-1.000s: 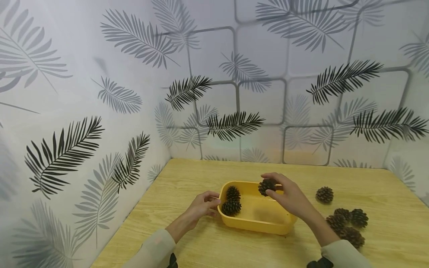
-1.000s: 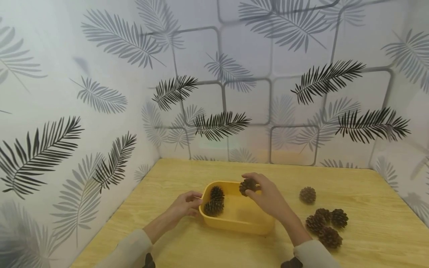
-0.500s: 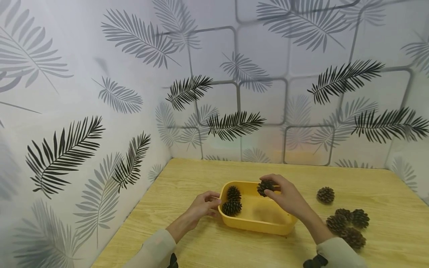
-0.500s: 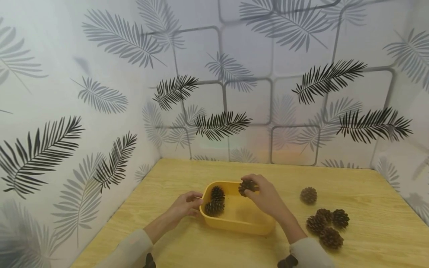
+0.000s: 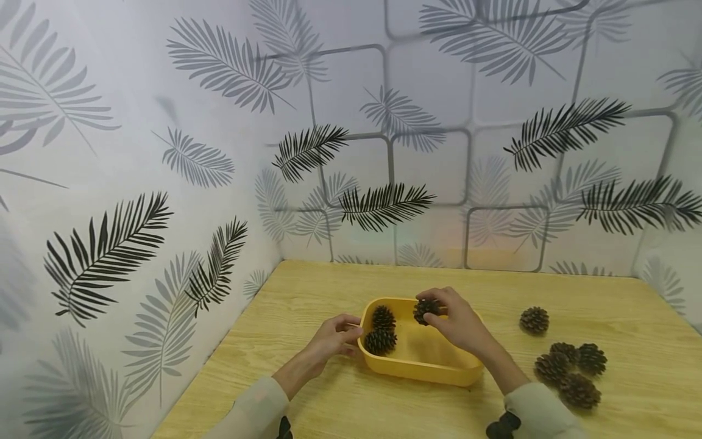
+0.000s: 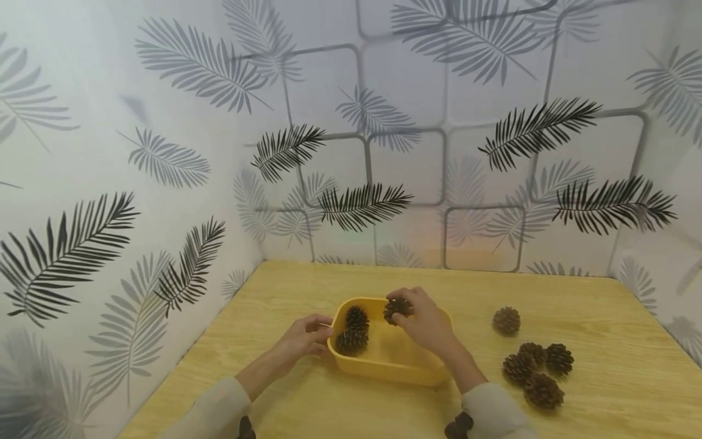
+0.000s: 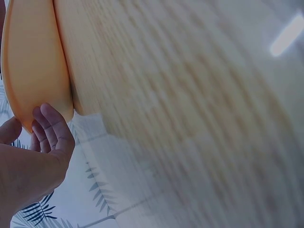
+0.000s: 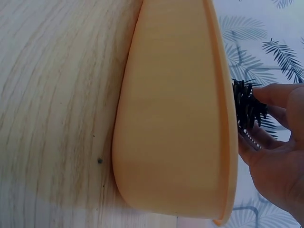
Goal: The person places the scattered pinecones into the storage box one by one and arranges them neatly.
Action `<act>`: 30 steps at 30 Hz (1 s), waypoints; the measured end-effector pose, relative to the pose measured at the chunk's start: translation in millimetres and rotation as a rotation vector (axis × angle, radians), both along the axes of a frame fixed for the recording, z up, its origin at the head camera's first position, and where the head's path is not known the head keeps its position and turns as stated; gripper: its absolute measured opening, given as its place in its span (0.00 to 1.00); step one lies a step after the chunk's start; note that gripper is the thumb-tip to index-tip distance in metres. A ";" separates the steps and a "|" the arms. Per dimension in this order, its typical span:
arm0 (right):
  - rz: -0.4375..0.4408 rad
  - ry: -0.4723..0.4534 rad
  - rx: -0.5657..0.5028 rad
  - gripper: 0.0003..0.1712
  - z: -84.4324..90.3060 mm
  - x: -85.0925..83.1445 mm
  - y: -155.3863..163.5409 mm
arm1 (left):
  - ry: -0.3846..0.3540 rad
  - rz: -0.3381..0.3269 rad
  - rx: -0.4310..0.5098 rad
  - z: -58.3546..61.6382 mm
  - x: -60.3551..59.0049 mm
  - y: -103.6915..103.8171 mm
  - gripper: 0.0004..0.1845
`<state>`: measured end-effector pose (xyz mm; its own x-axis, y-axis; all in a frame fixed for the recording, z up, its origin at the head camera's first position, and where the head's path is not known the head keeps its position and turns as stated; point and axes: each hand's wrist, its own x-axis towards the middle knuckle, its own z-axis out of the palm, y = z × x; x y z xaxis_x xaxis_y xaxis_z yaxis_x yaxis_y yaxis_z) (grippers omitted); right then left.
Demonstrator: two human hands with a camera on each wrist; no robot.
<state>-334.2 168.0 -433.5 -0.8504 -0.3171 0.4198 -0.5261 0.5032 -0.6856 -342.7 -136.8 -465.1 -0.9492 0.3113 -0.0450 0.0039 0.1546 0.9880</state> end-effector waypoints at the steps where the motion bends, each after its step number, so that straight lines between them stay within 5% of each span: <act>1: -0.002 -0.001 0.005 0.21 -0.6 -0.6 -0.7 | 0.000 0.001 -0.001 0.1 0.0 0.1 0.22; 15: -0.047 0.013 0.054 0.20 -5.6 -0.6 -11.0 | 0.002 0.005 -0.010 0.8 2.4 0.2 0.23; 30: -0.089 -0.076 0.060 0.20 -19.4 -8.9 -25.5 | 0.001 -0.005 0.004 0.1 2.5 -1.7 0.23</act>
